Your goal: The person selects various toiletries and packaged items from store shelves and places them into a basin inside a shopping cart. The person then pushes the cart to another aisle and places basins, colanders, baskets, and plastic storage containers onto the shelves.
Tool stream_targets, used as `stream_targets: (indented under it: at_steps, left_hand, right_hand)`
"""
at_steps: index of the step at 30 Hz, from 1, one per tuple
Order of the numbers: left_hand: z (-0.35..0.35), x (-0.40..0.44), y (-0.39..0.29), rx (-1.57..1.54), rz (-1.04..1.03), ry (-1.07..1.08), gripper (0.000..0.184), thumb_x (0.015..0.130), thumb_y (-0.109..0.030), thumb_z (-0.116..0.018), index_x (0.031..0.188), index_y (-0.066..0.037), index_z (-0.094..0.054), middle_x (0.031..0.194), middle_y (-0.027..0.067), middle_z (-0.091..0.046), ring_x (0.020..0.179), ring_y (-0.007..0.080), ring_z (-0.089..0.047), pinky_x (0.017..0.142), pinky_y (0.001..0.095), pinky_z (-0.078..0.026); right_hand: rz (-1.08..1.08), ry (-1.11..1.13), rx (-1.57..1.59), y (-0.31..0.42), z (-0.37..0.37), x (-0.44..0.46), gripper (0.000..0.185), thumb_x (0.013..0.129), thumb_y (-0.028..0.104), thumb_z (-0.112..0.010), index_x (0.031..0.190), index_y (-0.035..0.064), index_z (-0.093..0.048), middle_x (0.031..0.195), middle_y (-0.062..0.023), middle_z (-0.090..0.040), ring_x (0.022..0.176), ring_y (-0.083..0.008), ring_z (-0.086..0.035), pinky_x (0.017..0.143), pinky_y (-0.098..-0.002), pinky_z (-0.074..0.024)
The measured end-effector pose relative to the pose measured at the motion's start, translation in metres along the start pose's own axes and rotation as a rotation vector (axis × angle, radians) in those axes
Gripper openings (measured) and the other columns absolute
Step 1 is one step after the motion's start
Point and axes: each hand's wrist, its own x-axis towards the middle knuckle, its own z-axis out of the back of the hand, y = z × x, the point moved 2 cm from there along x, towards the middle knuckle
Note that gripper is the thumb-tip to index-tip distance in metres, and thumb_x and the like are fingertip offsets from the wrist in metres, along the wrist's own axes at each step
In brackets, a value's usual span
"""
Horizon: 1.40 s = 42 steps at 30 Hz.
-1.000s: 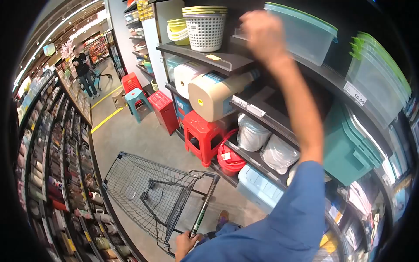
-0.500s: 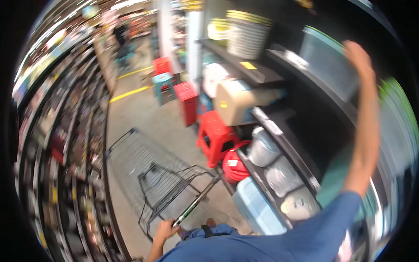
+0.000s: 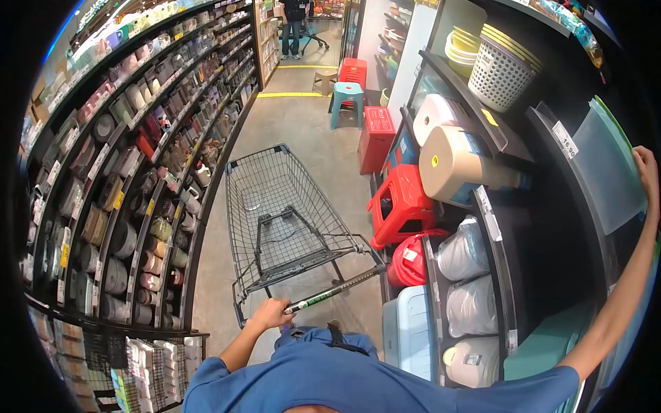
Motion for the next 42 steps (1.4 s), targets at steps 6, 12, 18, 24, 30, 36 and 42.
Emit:
stream_targets:
  at_steps: [6, 12, 18, 24, 30, 36, 42]
  left_hand:
    - [-0.005, -0.006, 0.006, -0.003, -0.012, -0.069, 0.033, 0.078, -0.04, -0.065, 0.083, -0.007, -0.064, 0.072, 0.0166, -0.065, 0.072, 0.0368, -0.064, 0.066, 0.0471, -0.05]
    - [-0.015, 0.005, 0.018, -0.029, -0.041, -0.122, 0.034, 0.07, -0.038, -0.071, 0.076, -0.006, -0.063, 0.065, 0.0166, -0.062, 0.066, 0.0373, -0.063, 0.06, 0.0469, -0.048]
    - [-0.005, 0.003, 0.007, -0.049, -0.024, -0.086, 0.034, 0.071, -0.036, -0.072, 0.079, -0.004, -0.064, 0.065, 0.0169, -0.063, 0.066, 0.0375, -0.063, 0.06, 0.0463, -0.048]
    - [-0.005, 0.001, 0.007, 0.005, -0.014, -0.051, 0.034, 0.072, -0.035, -0.072, 0.079, -0.003, -0.063, 0.067, 0.0172, -0.063, 0.068, 0.0382, -0.063, 0.063, 0.0466, -0.048]
    - [-0.002, 0.004, 0.008, -0.02, -0.013, 0.001, 0.035, 0.072, -0.035, -0.073, 0.077, -0.002, -0.061, 0.066, 0.0172, -0.063, 0.067, 0.0384, -0.062, 0.062, 0.0469, -0.048]
    - [0.0, 0.009, 0.01, -0.039, -0.084, 0.06, 0.035, 0.071, -0.032, -0.074, 0.074, -0.001, -0.058, 0.063, 0.0171, -0.063, 0.065, 0.0391, -0.063, 0.061, 0.0459, -0.049]
    - [0.004, 0.018, 0.011, 0.054, -0.232, 0.124, 0.038, 0.071, -0.029, -0.077, 0.079, 0.002, -0.056, 0.064, 0.0169, -0.062, 0.063, 0.0365, -0.063, 0.059, 0.0429, -0.048]
  right_hand:
    - [0.069, -0.278, -0.148, -0.041, -0.033, 0.022, 0.028, 0.095, 0.022, -0.044, 0.104, -0.0005, -0.059, 0.103, -0.0201, -0.06, 0.103, -0.0334, -0.057, 0.091, -0.0408, -0.0436]
    - [0.069, -0.248, -0.321, 0.011, -0.015, -0.004, 0.018, 0.079, 0.005, -0.053, 0.095, 0.0031, -0.06, 0.096, -0.0204, -0.058, 0.094, -0.0382, -0.056, 0.081, -0.0455, -0.0462]
    - [-0.002, -0.37, -0.335, 0.026, 0.006, -0.008, 0.014, 0.08, 0.004, -0.06, 0.094, 0.0032, -0.064, 0.095, -0.0187, -0.061, 0.094, -0.0365, -0.058, 0.081, -0.0422, -0.0479]
    - [0.059, -0.542, -0.42, 0.064, 0.027, -0.032, 0.008, 0.074, 0.001, -0.057, 0.078, 0.0045, -0.063, 0.085, -0.0172, -0.057, 0.088, -0.0364, -0.056, 0.077, -0.0433, -0.047]
    - [0.094, -0.565, -0.571, 0.091, 0.071, -0.073, 0.007, 0.076, 0.0, -0.054, 0.074, 0.0036, -0.06, 0.082, -0.0164, -0.056, 0.085, -0.0354, -0.056, 0.074, -0.0436, -0.0476]
    - [-0.086, -0.556, -0.677, 0.086, 0.137, -0.155, 0.013, 0.077, 0.004, -0.058, 0.086, 0.007, -0.067, 0.089, -0.0147, -0.058, 0.09, -0.0344, -0.057, 0.077, -0.0438, -0.0478]
    - [-0.271, -0.329, -0.685, 0.03, 0.183, -0.221, 0.012, 0.074, 0.007, -0.061, 0.083, 0.0042, -0.07, 0.081, -0.0177, -0.062, 0.082, -0.0364, -0.061, 0.075, -0.0419, -0.0487]
